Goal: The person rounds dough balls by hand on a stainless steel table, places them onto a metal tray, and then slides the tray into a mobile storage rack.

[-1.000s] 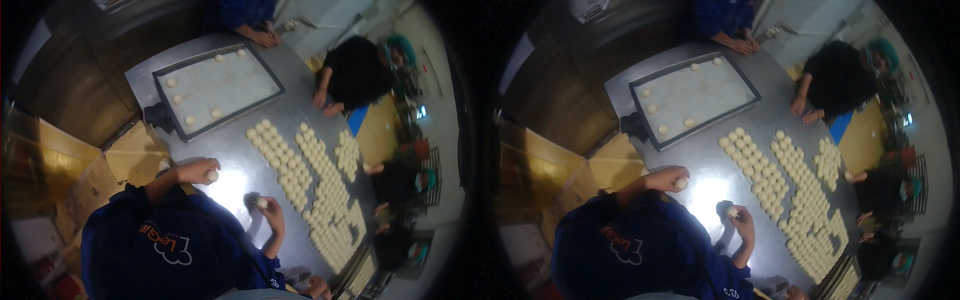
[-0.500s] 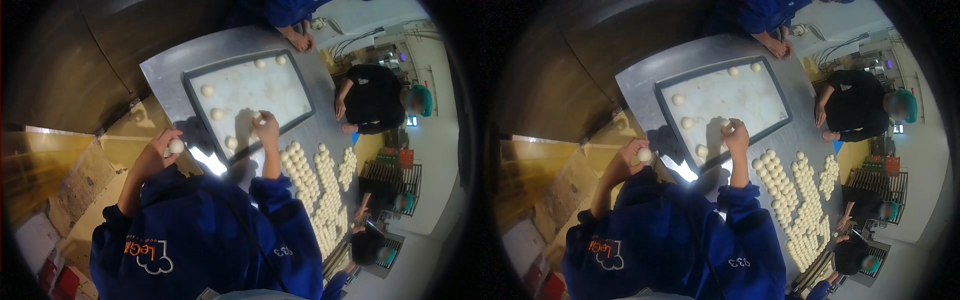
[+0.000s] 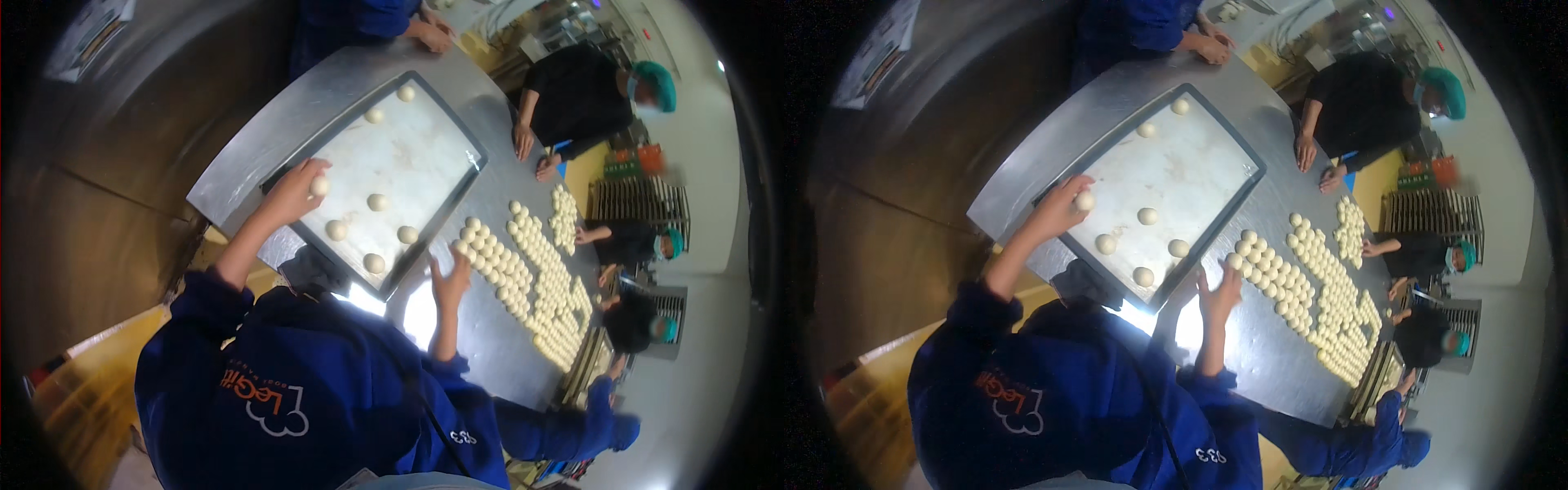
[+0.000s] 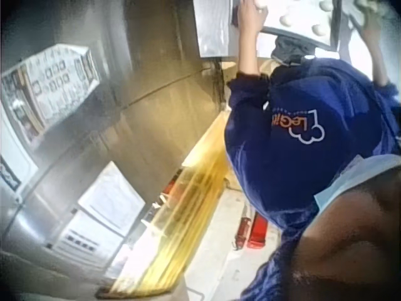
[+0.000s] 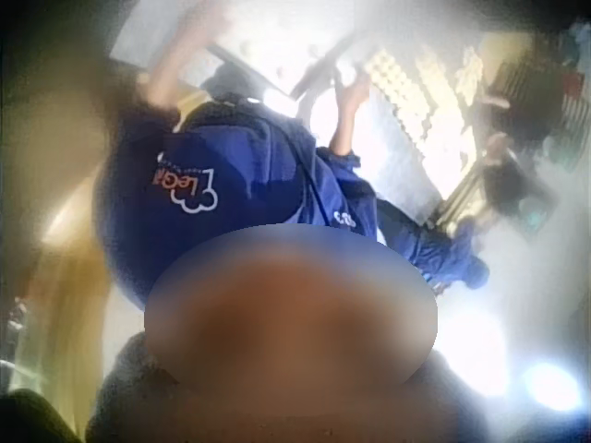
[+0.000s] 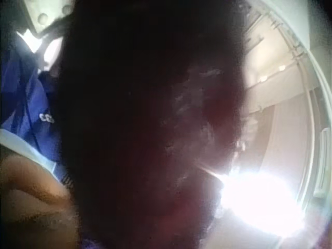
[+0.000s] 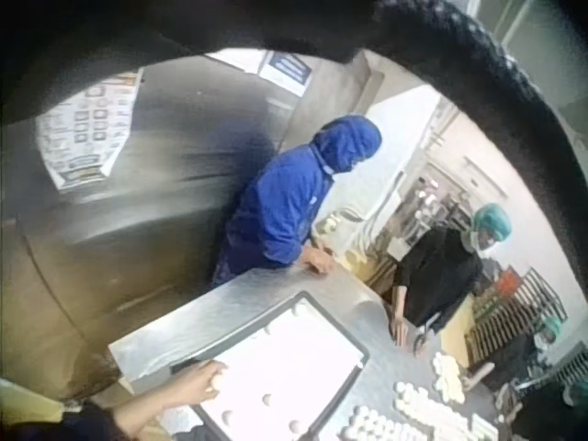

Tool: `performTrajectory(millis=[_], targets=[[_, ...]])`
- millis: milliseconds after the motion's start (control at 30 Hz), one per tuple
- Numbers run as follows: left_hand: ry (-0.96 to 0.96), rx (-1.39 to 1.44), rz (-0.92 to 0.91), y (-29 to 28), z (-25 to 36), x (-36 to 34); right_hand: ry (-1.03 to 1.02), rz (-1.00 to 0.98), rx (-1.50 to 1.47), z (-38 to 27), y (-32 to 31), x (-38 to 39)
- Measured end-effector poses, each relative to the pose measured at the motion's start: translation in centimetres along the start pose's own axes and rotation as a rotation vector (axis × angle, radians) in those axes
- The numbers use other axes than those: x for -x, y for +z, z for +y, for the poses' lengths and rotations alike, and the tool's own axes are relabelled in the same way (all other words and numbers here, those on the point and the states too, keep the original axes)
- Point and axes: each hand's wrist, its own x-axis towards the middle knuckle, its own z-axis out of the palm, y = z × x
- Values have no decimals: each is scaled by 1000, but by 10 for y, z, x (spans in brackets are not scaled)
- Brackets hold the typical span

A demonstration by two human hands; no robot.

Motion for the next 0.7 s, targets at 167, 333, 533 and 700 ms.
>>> performTrajectory(millis=[167, 333, 533, 700], targets=[[46, -403, -282, 28, -58, -83, 248, 73, -91, 84, -24, 98], [147, -553, -350, 32, -66, -93, 616, 155, -133, 124, -43, 169], [73, -459, -259, 34, 14, -70, 670, 226, -358, 135, -38, 164], [127, -132, 40, 71, 72, -20, 433, 170, -274, 173, -47, 91]])
